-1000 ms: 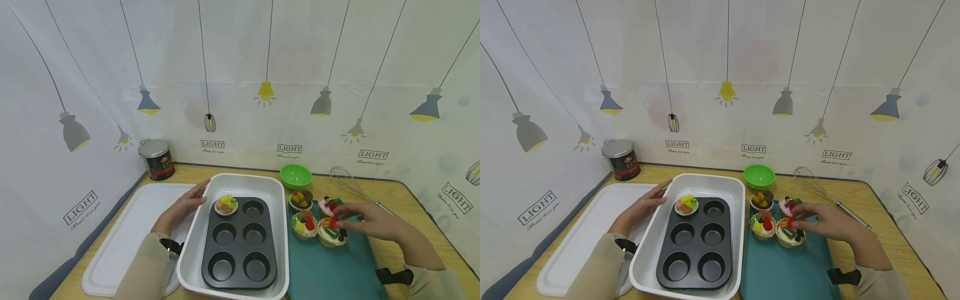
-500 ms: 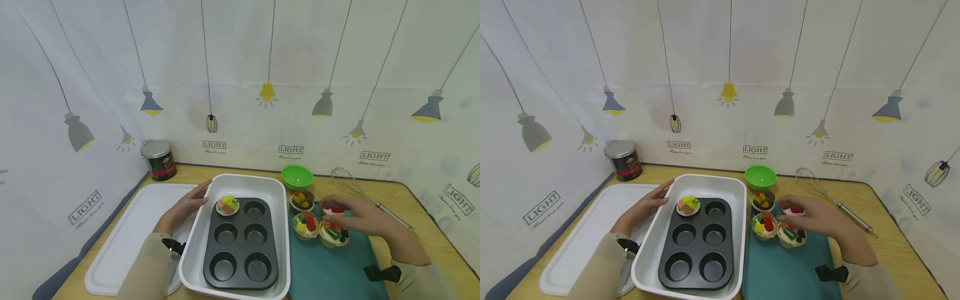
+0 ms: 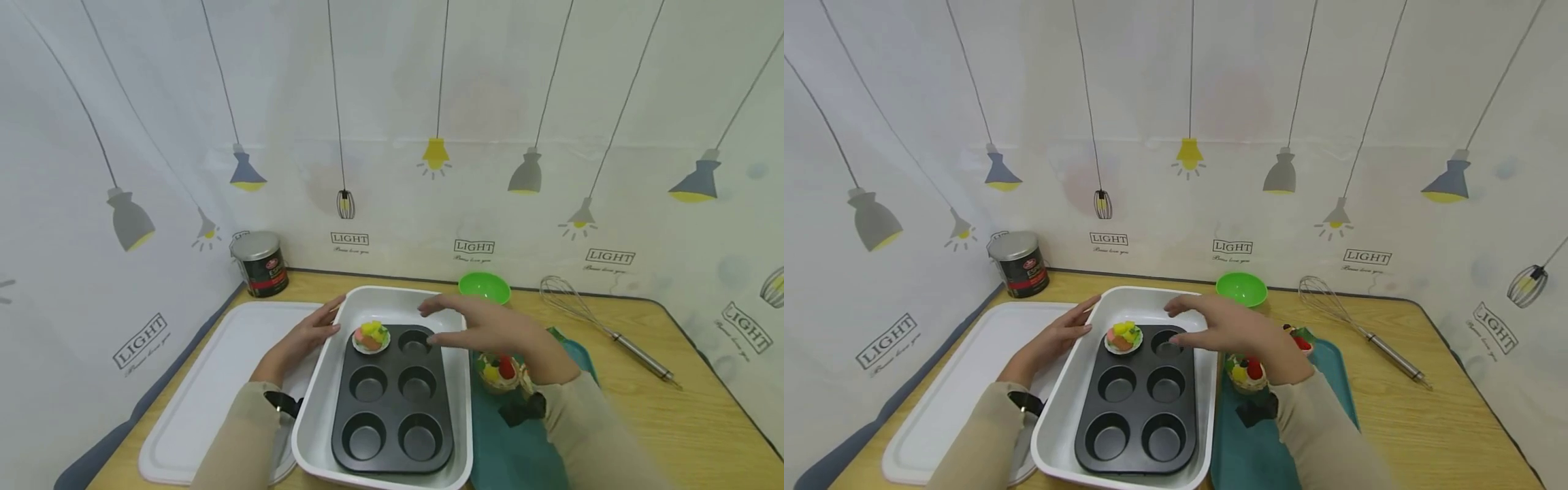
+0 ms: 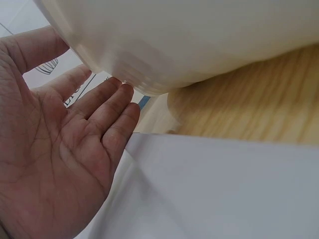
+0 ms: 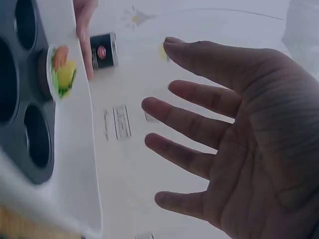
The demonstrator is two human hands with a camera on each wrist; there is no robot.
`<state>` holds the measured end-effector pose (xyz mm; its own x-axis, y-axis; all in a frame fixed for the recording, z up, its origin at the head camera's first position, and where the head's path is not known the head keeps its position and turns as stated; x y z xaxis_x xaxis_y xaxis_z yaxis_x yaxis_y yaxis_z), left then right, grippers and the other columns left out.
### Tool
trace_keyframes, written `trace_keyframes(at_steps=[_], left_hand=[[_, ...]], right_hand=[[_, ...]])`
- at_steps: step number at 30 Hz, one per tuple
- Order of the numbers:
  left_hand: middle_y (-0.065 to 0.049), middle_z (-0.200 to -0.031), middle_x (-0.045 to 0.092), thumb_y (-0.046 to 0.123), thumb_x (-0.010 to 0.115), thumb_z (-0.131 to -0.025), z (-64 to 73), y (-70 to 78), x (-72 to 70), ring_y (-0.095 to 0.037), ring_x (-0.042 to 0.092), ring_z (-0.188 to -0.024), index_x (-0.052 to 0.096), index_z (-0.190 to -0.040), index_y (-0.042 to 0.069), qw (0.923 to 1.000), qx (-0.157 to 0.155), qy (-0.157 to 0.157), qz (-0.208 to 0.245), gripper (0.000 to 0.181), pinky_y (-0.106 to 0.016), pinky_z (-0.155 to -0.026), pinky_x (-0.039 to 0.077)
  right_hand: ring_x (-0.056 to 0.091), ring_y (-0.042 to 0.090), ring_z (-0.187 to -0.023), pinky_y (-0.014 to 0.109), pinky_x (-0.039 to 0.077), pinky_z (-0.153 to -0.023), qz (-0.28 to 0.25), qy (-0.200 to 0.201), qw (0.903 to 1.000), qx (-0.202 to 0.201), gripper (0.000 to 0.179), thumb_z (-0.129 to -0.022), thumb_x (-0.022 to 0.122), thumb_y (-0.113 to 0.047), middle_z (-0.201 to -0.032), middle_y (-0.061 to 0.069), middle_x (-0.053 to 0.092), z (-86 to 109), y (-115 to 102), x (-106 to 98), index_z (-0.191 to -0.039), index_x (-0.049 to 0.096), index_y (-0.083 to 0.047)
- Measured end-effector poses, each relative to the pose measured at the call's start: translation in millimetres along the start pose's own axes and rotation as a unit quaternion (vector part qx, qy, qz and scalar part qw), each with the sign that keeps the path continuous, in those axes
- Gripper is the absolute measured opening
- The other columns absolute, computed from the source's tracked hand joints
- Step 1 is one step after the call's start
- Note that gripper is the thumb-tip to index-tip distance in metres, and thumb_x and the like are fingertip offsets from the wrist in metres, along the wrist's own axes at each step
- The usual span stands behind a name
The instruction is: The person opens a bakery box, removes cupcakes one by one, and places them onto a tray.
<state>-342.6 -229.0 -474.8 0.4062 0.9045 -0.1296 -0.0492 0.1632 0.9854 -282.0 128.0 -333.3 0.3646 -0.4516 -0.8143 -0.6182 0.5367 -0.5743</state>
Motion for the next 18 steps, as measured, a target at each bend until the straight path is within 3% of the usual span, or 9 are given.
trace_keyframes(at_steps=[4,8,13,18], left_hand=[[-0.003,-0.164,0.029,0.027,0.058,-0.098,-0.2,-1.6,-1.1,-0.028,0.023,-0.151,0.029,-0.159,0.038,1.0000,0.000,0.004,-0.002,0.068,-0.059,-0.120,0.012],[-0.005,-0.164,0.029,0.025,0.058,-0.098,0.4,-3.8,-1.2,-0.029,0.025,-0.150,0.027,-0.160,0.035,1.0000,0.004,-0.004,0.001,0.069,-0.058,-0.120,0.014],[-0.005,-0.164,0.029,0.024,0.057,-0.099,0.4,-2.7,-0.1,-0.029,0.027,-0.149,0.027,-0.160,0.035,0.9998,0.017,-0.011,0.001,0.069,-0.057,-0.119,0.016],[-0.001,-0.163,0.032,0.026,0.059,-0.098,-0.2,-1.7,-0.5,-0.026,0.029,-0.148,0.030,-0.158,0.039,0.9999,0.011,-0.006,0.005,0.068,-0.056,-0.120,0.017]], right_hand=[[0.055,0.017,-0.126,0.047,0.049,-0.100,0.003,0.007,0.9998,-0.016,0.055,-0.092,0.071,-0.046,-0.138,-0.004,0.060,-42.5,-14.1,14.7,-0.139,0.057,-0.022],[0.052,0.021,-0.133,0.045,0.045,-0.106,-0.022,-0.020,0.9993,-0.021,0.060,-0.093,0.071,-0.039,-0.143,0.003,0.056,-76.5,-15.7,34.7,-0.143,0.053,-0.013],[0.048,0.028,-0.137,0.045,0.042,-0.110,-0.075,-0.024,0.9969,0.007,0.066,-0.092,0.073,-0.036,-0.149,0.010,0.051,-99.3,-2.3,57.7,-0.146,0.048,-0.010],[0.050,0.035,-0.135,0.045,0.046,-0.106,-0.080,-0.010,0.9963,0.030,0.071,-0.091,0.074,-0.038,-0.147,0.018,0.051,-109.4,12.8,76.7,-0.146,0.046,-0.003]])
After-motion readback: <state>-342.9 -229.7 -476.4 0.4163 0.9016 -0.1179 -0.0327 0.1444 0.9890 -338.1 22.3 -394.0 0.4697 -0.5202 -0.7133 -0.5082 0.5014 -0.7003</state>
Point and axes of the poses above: each hand's wrist, its own z-axis away from the middle knuckle, its own x-axis out of the palm, y = z × x, the point moved 2 cm from there along -z, towards the middle knuckle
